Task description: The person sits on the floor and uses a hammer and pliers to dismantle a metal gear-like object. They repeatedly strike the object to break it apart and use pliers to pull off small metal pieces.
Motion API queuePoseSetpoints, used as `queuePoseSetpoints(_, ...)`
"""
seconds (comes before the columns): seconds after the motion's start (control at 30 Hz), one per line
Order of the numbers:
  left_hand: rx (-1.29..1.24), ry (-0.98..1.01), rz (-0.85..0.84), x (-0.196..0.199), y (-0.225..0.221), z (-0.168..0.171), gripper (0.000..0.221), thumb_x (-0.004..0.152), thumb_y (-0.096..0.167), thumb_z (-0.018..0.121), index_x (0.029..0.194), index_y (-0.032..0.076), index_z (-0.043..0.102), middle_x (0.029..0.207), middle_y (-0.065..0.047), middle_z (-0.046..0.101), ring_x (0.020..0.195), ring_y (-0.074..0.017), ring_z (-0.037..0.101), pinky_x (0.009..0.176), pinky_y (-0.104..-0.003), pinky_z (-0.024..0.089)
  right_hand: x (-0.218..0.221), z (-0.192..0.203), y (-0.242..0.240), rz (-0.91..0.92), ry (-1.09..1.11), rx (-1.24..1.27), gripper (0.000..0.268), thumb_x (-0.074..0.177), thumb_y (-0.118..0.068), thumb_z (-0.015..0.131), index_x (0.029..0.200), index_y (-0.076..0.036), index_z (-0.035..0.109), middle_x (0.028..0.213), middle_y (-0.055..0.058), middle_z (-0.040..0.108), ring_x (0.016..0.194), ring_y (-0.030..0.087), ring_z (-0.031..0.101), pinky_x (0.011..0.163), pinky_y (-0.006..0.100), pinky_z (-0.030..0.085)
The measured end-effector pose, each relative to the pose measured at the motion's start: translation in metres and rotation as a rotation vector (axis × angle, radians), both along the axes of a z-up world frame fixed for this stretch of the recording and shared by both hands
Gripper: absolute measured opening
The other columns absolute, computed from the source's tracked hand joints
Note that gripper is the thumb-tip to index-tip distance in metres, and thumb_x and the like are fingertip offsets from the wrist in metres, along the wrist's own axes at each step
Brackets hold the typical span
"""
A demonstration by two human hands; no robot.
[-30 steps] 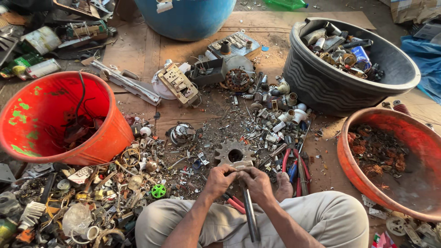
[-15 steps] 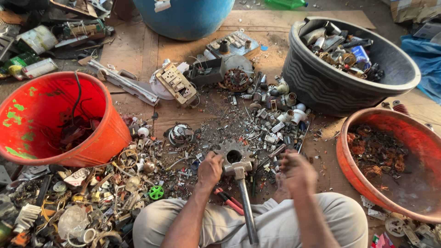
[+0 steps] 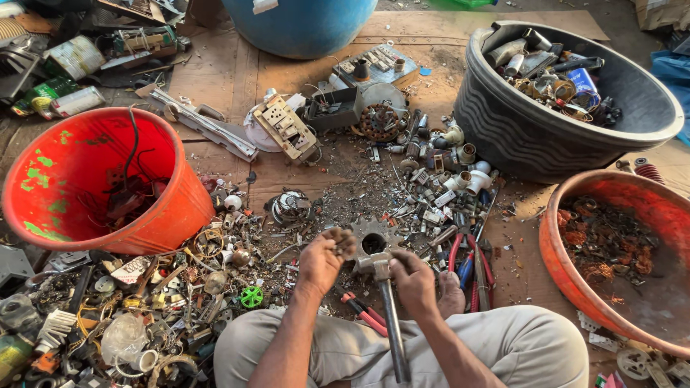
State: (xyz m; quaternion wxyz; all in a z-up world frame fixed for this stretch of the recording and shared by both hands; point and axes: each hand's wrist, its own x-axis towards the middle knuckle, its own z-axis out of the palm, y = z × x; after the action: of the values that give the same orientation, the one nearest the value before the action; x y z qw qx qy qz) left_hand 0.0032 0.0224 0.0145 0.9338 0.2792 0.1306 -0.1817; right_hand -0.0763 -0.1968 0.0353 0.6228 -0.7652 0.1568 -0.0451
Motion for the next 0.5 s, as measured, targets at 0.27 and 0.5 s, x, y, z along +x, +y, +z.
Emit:
queuePoseSetpoints(0.27, -0.096, -0.034, -0.151, -0.020, -0.028, 0.029, 0.034, 0.091, -0.008, 0.038, 0.117, -0.004, 0.058, 0.126, -0.023, 0.067, 0.120, -0.0326, 0.066, 0.097, -0.042, 0.056, -0.002, 0.045, 0.042, 0.193, -0.273, -0.360, 0.027, 0.087, -0.012, 0.077, 0.111, -0.001, 0.072, 0.108, 0.013, 0.075, 0.097, 0.025, 0.075, 0.086, 0.034, 0.058)
queuePoseSetpoints(0.5, 0.142, -0.094, -0.150, -0.030, -0.045, 0.012, 0.030, 0.096, -0.005, 0.048, 0.122, -0.001, 0.063, 0.127, -0.013, 0.070, 0.119, -0.0201, 0.067, 0.099, -0.028, 0.057, 0.000, 0.030, 0.039, 0.166, -0.188, -0.283, 0.017, 0.088, -0.012, 0.076, 0.101, -0.001, 0.075, 0.093, 0.009, 0.077, 0.083, 0.019, 0.074, 0.075, 0.030, 0.058)
